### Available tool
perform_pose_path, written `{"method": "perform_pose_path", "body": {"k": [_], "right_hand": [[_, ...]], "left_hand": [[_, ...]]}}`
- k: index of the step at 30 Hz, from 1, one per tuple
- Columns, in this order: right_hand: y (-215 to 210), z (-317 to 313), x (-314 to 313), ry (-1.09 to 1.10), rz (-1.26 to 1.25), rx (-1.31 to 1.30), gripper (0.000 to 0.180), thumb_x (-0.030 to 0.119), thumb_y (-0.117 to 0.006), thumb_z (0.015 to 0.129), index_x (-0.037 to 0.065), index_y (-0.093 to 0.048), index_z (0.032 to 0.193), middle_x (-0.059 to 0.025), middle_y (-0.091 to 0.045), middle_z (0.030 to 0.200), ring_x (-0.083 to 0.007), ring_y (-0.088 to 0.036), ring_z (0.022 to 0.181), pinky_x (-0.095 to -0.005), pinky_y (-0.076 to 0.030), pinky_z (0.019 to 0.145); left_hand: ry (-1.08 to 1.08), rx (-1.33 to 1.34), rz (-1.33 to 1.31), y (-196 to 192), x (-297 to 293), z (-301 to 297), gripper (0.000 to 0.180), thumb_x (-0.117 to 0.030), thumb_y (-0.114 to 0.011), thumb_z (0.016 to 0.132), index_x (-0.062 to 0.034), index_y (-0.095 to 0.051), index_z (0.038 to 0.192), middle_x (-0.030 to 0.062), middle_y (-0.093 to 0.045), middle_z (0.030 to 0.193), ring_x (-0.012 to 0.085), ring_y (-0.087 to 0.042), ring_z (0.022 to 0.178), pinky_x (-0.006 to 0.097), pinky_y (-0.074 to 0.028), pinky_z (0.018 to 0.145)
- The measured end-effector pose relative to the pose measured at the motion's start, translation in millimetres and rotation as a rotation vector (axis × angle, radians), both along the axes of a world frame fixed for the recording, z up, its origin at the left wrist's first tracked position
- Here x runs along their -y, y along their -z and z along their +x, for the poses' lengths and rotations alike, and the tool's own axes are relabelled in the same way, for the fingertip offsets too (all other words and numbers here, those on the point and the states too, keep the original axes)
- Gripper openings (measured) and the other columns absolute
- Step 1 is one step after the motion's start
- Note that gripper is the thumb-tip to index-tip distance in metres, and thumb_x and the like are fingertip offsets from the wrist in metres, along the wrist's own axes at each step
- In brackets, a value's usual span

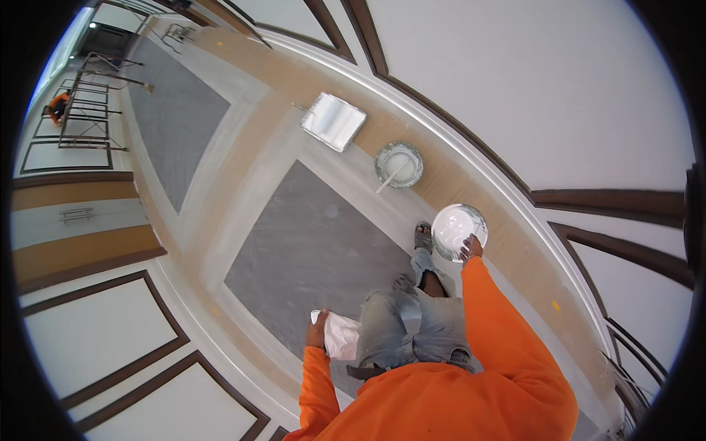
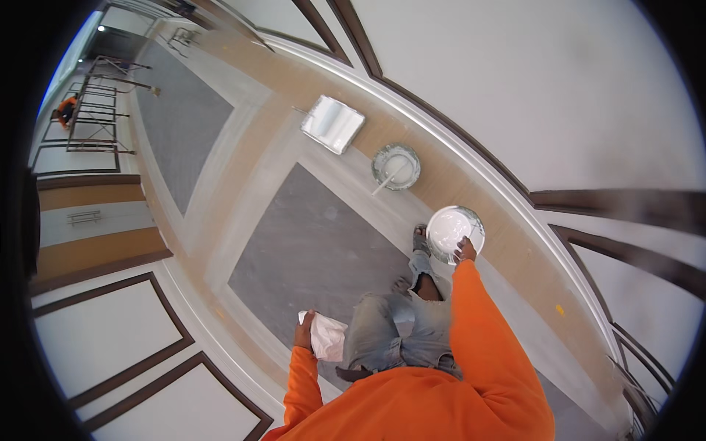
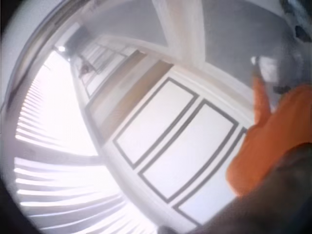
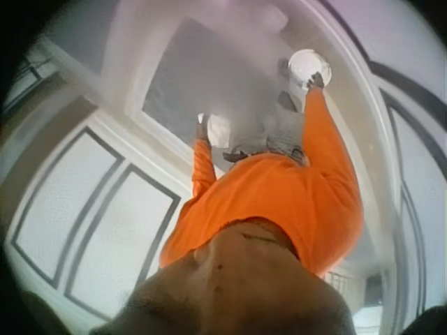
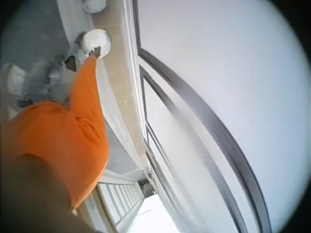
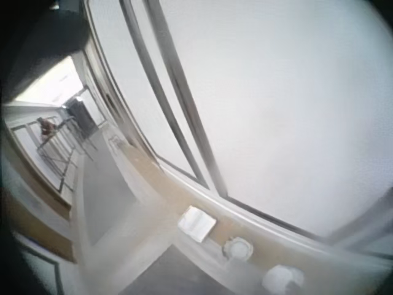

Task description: The person sits on the floor and uses a white stick to stir white paint in a bucket. They hold a white cloth in their left hand while mixing with their right hand. The person occasionally wipes the cloth on a paint tray and adjusts the position of the buckets.

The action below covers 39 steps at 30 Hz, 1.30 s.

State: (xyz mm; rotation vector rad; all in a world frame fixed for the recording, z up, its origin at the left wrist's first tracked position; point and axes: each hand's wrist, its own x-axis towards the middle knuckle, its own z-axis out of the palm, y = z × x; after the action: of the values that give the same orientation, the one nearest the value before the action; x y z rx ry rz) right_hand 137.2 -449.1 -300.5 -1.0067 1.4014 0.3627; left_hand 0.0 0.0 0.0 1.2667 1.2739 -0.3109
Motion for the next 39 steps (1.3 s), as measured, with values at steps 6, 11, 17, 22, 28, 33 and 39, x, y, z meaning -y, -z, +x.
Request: {"method": "perform_pose_path", "body": {"k": [6,11,17,22,28,33,39], "right_hand": [[73,83,-36,0.096,0.002,-0.036,0.042,0.045,-0.062,0.088,0.015,-0.060,0.118,-0.0024,-0.059,0.109,-0.0188,-0.051,0.080,-0.0354,-0.045,0.069],[134,120,-55,0.089,-0.091,-0.005,0.035,0.040,-0.060,0.091,0.014,-0.062,0.114,-0.0037,-0.060,0.106,-0.0165,-0.049,0.074,-0.0331,-0.045,0.065],[177,127,-63,0.142,-0.262,-0.017,0.022,0.036,-0.059,0.092,0.014,-0.063,0.087,0.0006,-0.063,0.081,-0.0110,-0.049,0.062,-0.0282,-0.043,0.060],[209,158,-75,0.092,-0.355,0.061,0.028,0.031,-0.056,0.094,0.005,-0.065,0.098,-0.0046,-0.066,0.080,-0.0097,-0.049,0.056,-0.0252,-0.043,0.050],[265,70,-28,0.025,-0.387,0.013,0.029,0.027,-0.057,0.093,0.006,-0.064,0.112,-0.0084,-0.071,0.089,-0.0163,-0.058,0.060,-0.0284,-0.048,0.053],[308,5,8,-0.136,-0.981,-0.214,0.028,0.020,-0.055,0.094,0.006,-0.062,0.117,-0.0160,-0.069,0.093,-0.0311,-0.066,0.086,-0.0389,-0.051,0.081],[169,159,-170,-0.861,-0.366,0.545,0.038,0.005,-0.062,0.090,0.012,-0.056,0.126,-0.0071,-0.058,0.097,-0.0195,-0.058,0.086,-0.0329,-0.050,0.077]], "left_hand": [[0.265,-0.139,-0.227,94,21,71,0.026,-0.023,-0.070,0.079,0.0004,-0.067,0.091,0.0063,-0.064,0.075,0.0173,-0.060,0.065,0.031,-0.050,0.065],[0.721,-0.239,-0.746,209,37,62,0.024,-0.018,-0.066,0.082,-0.0063,-0.064,0.103,0.0111,-0.066,0.104,0.0227,-0.065,0.097,0.034,-0.052,0.083],[2.098,-0.018,-1.114,212,-15,11,0.039,-0.042,-0.050,0.090,-0.0095,-0.067,0.105,0.0212,-0.060,0.113,0.0342,-0.058,0.112,0.044,-0.045,0.093],[1.716,-0.841,-1.132,137,-38,102,0.055,-0.043,-0.056,0.088,-0.0015,-0.061,0.124,0.0220,-0.059,0.129,0.0297,-0.059,0.116,0.038,-0.045,0.097],[0.946,-0.431,-1.239,185,-50,95,0.054,-0.031,-0.063,0.087,-0.0011,-0.054,0.132,0.0157,-0.067,0.118,0.0200,-0.062,0.110,0.033,-0.045,0.096],[1.015,-0.211,-0.608,333,-66,284,0.012,-0.012,-0.067,0.083,-0.0084,-0.067,0.094,0.0025,-0.068,0.089,0.0114,-0.062,0.086,0.029,-0.051,0.080],[1.300,0.046,0.053,553,-96,457,0.030,-0.036,-0.074,0.083,-0.0062,-0.072,0.081,0.0082,-0.068,0.081,0.0182,-0.061,0.073,0.036,-0.050,0.072]]}}
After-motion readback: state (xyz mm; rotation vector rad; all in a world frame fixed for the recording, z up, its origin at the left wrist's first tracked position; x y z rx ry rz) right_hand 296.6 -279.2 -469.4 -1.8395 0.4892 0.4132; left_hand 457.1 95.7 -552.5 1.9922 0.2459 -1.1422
